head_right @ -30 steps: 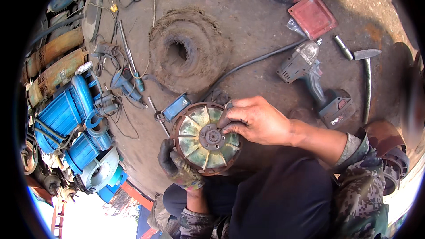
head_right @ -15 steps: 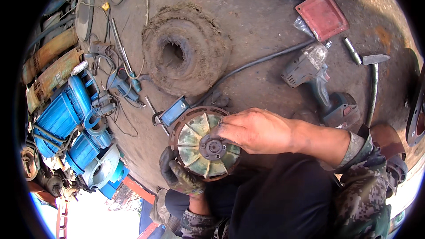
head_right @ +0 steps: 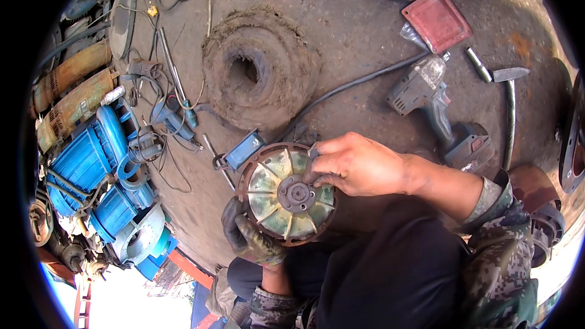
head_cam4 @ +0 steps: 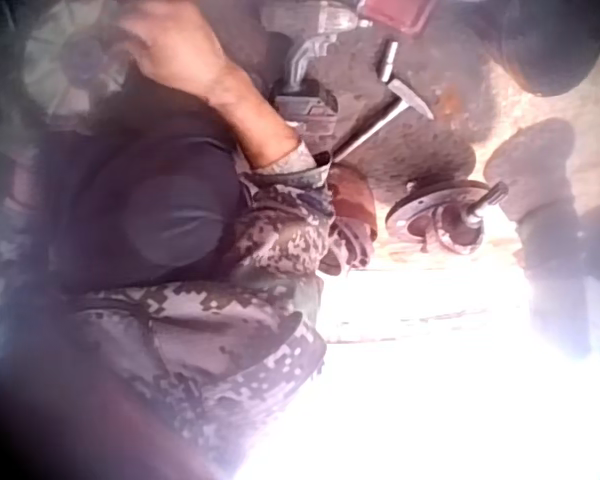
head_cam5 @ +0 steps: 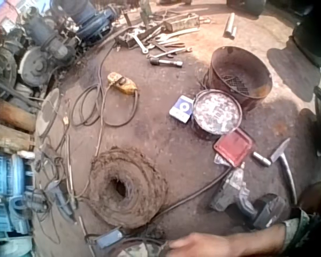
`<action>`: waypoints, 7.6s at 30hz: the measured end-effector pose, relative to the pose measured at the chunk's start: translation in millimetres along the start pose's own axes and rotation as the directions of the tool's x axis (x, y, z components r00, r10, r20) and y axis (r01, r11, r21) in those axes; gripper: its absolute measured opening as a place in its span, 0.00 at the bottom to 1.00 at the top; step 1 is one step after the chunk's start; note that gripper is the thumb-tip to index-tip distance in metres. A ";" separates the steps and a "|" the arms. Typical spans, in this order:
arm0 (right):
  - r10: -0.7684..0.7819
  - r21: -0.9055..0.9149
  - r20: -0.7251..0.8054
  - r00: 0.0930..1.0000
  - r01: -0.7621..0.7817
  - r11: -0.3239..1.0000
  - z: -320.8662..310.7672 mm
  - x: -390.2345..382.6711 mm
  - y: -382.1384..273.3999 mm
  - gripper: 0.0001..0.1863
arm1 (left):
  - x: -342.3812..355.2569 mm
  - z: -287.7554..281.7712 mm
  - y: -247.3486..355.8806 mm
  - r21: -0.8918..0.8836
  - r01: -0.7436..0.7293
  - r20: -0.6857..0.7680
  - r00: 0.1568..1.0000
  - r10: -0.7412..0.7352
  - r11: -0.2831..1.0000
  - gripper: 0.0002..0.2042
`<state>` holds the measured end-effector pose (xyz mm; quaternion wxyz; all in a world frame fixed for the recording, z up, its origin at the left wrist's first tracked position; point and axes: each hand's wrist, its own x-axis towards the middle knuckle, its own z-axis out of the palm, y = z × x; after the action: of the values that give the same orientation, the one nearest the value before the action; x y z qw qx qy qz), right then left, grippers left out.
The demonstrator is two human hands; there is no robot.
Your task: The person sits on the floor and cleans a motor component with a rag, then uses a small tool to scrape and adjust internal parts. The person repeatedly wipes and manipulates the component while seated.
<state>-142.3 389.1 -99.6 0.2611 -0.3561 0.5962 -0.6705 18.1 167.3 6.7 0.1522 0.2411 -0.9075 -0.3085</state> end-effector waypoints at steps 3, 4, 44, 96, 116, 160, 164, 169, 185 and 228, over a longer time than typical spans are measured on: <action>-0.047 -0.039 -0.015 0.999 0.046 0.998 -0.4 0.9 -4.2 0.11 | -1.4 -0.7 -3.4 -0.010 -0.013 -0.002 1.000 0.013 1.000 0.15; -0.035 -0.068 -0.008 0.999 0.035 0.997 -0.1 1.4 -5.1 0.11 | -1.7 -0.7 -3.9 -0.012 -0.021 -0.007 1.000 0.021 1.000 0.15; -0.102 -0.303 0.212 0.972 0.164 0.939 -32.5 10.3 -26.7 0.12 | 1.6 -1.6 -12.5 0.121 -0.006 0.021 1.000 0.003 0.993 0.20; 0.320 -0.697 -0.702 0.636 -0.706 -0.126 -461.5 22.9 16.5 0.10 | -14.7 -12.1 -22.4 0.034 0.309 0.007 0.951 -0.309 0.951 0.16; -0.308 -0.178 0.197 0.931 0.342 0.923 -42.5 61.1 -116.0 0.11 | 8.2 -29.9 93.4 -0.172 0.079 0.146 0.988 -0.054 0.982 0.14; -0.120 -0.022 0.150 0.981 0.125 0.992 46.2 -4.6 -100.5 0.14 | -49.8 -54.6 69.8 -0.098 -0.072 0.404 0.909 0.106 0.993 0.15; -0.154 -0.092 0.217 0.964 0.177 0.980 43.3 -12.3 -98.8 0.18 | -51.9 -58.8 73.9 0.000 -0.186 0.491 0.856 0.162 0.983 0.19; -0.121 -0.129 0.182 0.976 0.145 0.981 43.8 -24.2 -91.2 0.20 | -60.0 -48.6 75.9 -0.056 -0.122 0.532 0.836 0.133 0.991 0.23; 0.255 0.138 -0.088 0.963 -0.242 0.960 33.3 -31.7 -64.7 0.09 | -28.1 -50.7 78.3 -0.073 -0.186 0.572 0.797 0.194 0.980 0.21; -0.004 -0.460 0.028 1.000 0.017 0.888 28.1 -13.3 -65.9 0.09 | 9.6 -7.5 2.0 0.117 -0.298 0.142 0.949 0.281 0.947 0.15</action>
<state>-107.1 392.2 -35.9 0.1734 -0.4198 0.7327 -0.5068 12.5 159.9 14.9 0.1224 0.0952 -0.9598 -0.2339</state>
